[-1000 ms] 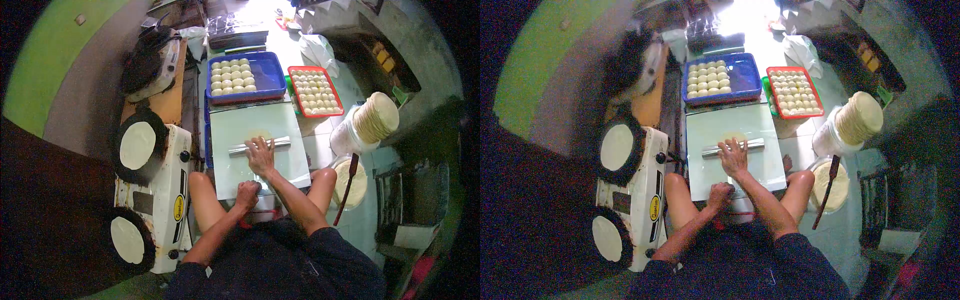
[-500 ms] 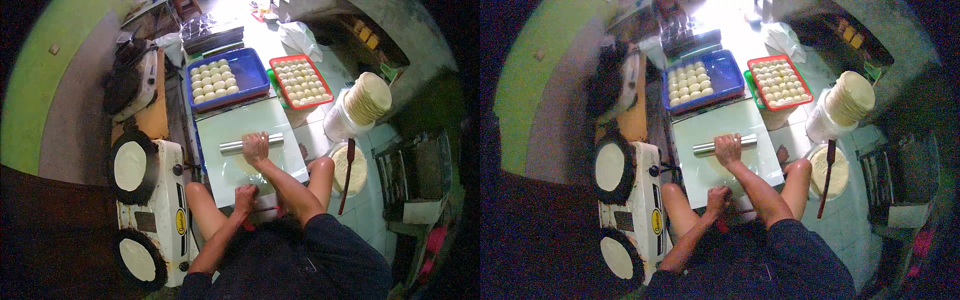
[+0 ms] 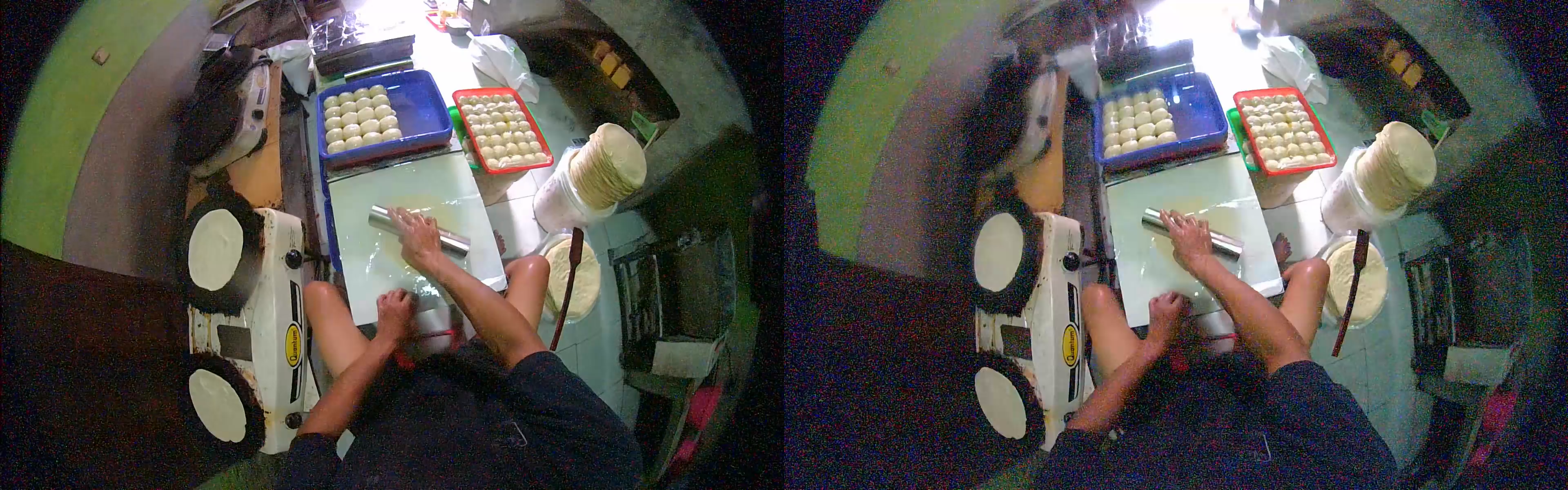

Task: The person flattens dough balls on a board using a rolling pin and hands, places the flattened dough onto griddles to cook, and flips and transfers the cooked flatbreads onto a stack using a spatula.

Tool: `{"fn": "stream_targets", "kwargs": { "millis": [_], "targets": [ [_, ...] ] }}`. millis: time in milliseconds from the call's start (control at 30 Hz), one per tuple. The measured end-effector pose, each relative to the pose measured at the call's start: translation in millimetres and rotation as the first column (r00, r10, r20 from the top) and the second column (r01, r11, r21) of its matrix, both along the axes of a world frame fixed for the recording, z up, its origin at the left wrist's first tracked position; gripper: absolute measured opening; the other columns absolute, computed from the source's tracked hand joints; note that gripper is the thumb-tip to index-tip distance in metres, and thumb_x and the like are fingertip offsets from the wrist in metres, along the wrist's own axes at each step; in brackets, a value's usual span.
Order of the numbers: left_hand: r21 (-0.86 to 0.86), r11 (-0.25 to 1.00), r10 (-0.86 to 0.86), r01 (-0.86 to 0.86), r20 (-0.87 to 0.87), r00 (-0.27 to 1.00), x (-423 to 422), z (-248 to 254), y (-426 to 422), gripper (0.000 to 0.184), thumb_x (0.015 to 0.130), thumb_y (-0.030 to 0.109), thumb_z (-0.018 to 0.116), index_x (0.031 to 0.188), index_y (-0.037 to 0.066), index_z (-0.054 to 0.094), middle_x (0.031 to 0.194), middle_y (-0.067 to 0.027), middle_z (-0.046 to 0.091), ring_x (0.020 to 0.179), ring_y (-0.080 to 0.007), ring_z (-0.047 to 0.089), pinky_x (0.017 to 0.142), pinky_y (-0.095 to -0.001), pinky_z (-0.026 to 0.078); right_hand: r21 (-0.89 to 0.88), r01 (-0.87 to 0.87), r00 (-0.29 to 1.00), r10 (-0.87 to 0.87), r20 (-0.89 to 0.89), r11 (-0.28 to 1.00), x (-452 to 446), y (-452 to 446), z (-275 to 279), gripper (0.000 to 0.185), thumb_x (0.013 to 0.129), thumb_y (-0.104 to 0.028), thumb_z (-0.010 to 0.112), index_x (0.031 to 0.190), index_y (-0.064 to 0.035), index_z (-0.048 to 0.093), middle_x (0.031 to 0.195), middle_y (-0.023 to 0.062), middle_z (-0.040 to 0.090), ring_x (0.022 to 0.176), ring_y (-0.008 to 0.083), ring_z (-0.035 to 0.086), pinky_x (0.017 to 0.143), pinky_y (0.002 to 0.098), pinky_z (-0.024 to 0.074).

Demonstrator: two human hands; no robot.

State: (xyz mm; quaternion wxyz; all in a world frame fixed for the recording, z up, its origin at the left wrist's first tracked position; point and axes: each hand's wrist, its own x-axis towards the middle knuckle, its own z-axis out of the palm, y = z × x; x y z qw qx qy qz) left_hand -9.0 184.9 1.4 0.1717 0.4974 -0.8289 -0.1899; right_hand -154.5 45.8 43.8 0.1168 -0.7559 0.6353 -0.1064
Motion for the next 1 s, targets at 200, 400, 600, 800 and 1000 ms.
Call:
{"fn": "stream_targets", "kwargs": {
  "millis": [200,400,600,800,1000],
  "targets": [
    [-0.031,1.0,-0.001,0.002,0.03,1.0,5,11,4,0.025,0.07,0.006,0.069,0.094,0.012,0.066,0.099,-0.0068,0.063,0.097,-0.0284,0.06,0.094,-0.0471,0.04,-0.03,-0.18,0.982,0.181,0.05,0.983,-10,32,-2,0.04,0.096,-0.03,0.056,0.136,-0.0274,0.054,0.141,-0.0017,0.053,0.141,0.0258,0.038,0.118,0.062,0.0143],
    [0.024,1.0,0.013,-0.014,0.052,0.999,2,-4,-2,0.018,0.072,0.005,0.068,0.087,0.015,0.066,0.087,-0.005,0.064,0.092,-0.0271,0.061,0.091,-0.0461,0.039,0.114,-0.106,0.993,0.111,-0.041,0.988,-33,42,12,0.039,0.094,-0.031,0.051,0.131,-0.0276,0.062,0.165,0.0187,0.018,0.154,0.036,0.003,0.119,0.0663,0.0018],
    [0.086,0.996,0.025,-0.023,-0.024,0.999,-1,13,-6,0.008,0.082,0.008,0.065,0.086,0.014,0.065,0.085,-0.0045,0.066,0.088,-0.0281,0.061,0.084,-0.0453,0.039,-0.016,-0.033,0.992,0.035,0.123,0.999,-45,18,-19,0.067,0.086,-0.005,0.054,0.146,-0.033,0.049,0.157,0.0214,0.032,0.139,0.0393,0.041,0.113,0.0529,0.0323],
    [0.013,1.0,-0.009,0.01,-0.032,0.999,-9,38,-3,0.021,0.084,0.013,0.069,0.104,0.008,0.065,0.103,-0.0127,0.065,0.101,-0.0319,0.06,0.092,-0.0473,0.04,-0.47,-0.024,0.999,0.011,-0.031,0.883,-41,-29,-40,0.06,0.09,-0.02,0.062,0.147,-0.0315,0.047,0.131,0.0065,0.06,0.122,0.0298,0.054,0.106,0.0517,0.0364],
    [-0.237,0.968,-0.044,0.085,0.173,0.984,-31,9,-100,0.052,0.092,0.026,0.064,0.135,0.002,0.049,0.143,-0.0238,0.046,0.131,-0.0413,0.045,0.108,-0.0613,0.033,-0.591,0.156,0.98,-0.052,0.19,0.791,-68,-79,5,0.061,0.092,-0.035,0.064,0.15,-0.0301,0.044,0.145,0.0106,0.051,0.136,0.0297,0.046,0.11,0.066,0.0278]
  ]
}}
